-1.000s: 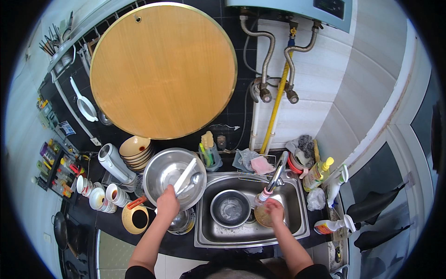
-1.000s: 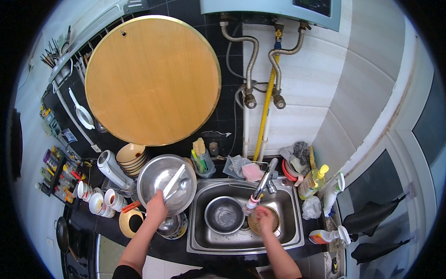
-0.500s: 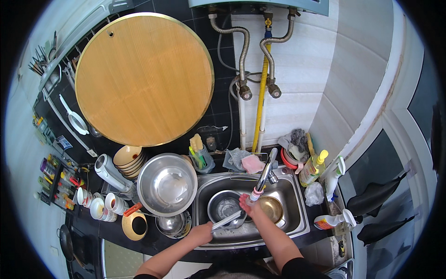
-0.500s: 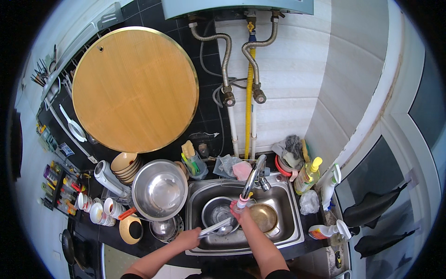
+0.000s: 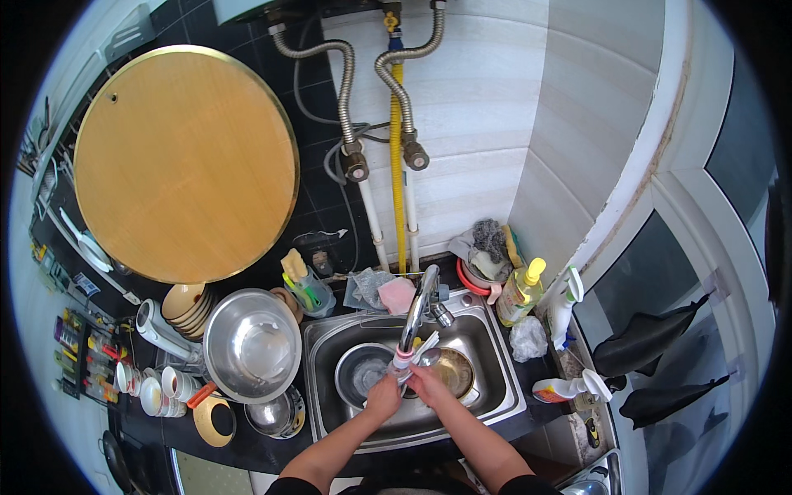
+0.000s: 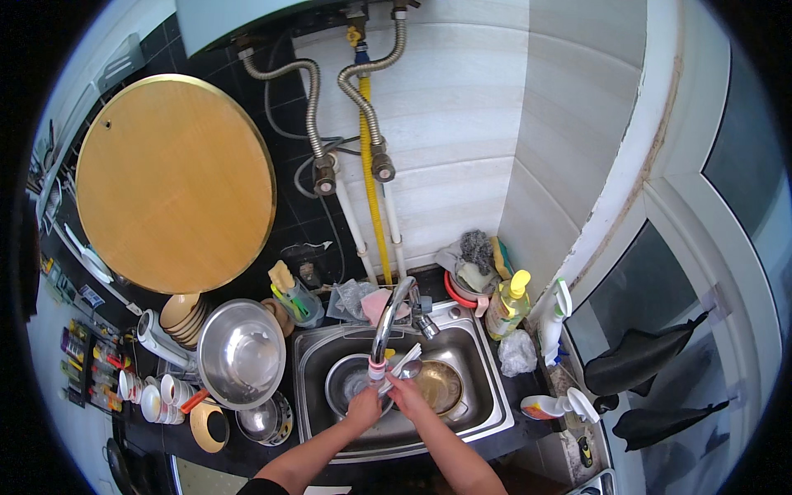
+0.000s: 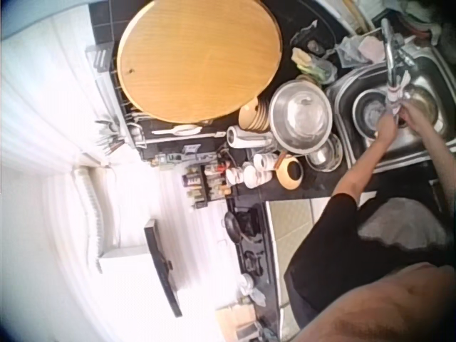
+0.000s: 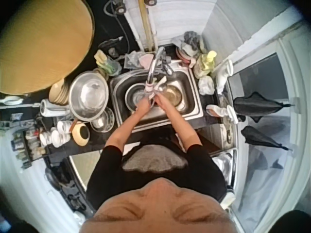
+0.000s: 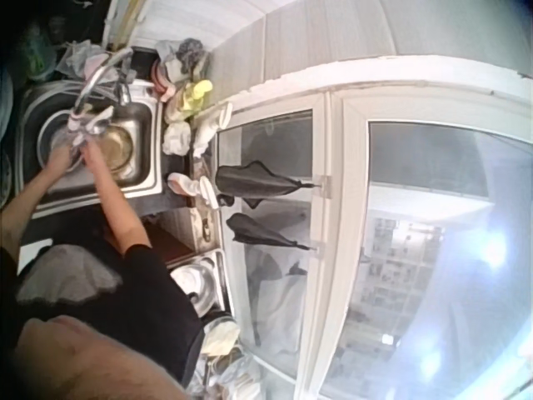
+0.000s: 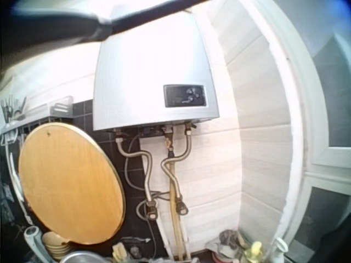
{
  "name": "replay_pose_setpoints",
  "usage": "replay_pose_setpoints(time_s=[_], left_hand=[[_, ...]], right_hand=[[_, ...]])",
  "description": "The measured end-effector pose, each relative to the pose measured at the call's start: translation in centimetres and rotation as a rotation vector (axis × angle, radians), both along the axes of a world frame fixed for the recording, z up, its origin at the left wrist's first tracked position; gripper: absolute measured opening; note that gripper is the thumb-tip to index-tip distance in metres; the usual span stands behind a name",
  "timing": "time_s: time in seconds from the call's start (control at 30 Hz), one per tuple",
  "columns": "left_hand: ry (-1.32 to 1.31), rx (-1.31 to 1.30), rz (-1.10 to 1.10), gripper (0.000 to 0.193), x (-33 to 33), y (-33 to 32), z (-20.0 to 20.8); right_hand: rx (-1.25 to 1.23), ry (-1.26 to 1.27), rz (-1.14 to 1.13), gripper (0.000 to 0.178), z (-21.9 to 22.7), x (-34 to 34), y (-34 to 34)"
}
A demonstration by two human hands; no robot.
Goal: The person washes a metal bowl, a white plate, a small metal bowl, and a bundle of chopsticks in a kitchen sink. They use a pink sponge to scrub the items and rinse them under running water from the faucet.
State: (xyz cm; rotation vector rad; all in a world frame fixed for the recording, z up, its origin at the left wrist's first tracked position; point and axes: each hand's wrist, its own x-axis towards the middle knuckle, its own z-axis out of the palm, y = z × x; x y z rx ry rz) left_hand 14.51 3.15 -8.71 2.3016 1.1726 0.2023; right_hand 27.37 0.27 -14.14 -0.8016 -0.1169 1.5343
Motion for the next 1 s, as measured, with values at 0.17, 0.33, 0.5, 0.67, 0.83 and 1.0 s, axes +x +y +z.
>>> replay_pose_setpoints(time_s=[0.17, 0.33, 0.5, 0.67, 0.83, 1.0], left_hand=[[-0.012, 0.08, 0.038, 0.021, 0.2, 0.4, -0.3], [-0.097, 0.003, 0.088, 0.029, -0.5, 0.6, -0.4], [-0.005, -0.132, 0.042, 0.036, -2.6, 1.8, 0.8], [-0.614, -1.169, 0.431, 0.041, -6.0, 4.9, -4.4], [-1.082, -1.27, 0.642, 0.035, -3.9, 4.2, -5.3], [-1.086, -1.359, 0.731, 0.031, -1.5, 4.8, -7.0]], right_hand=[[-0.02, 0.017, -0.191, 0.022, 0.7, -1.6, 1.9], [-0.168, 0.128, -0.373, 0.026, -3.2, -2.7, 3.8], [-0.207, 0.057, -0.475, 0.024, 3.0, -3.5, 4.2], [-0.111, 0.03, -0.477, 0.025, 2.7, -1.6, 4.3], [-0.008, 0.038, -0.477, 0.02, 3.6, -1.9, 2.6], [0.037, -0.065, -0.472, 0.036, 5.4, -0.4, 0.0]])
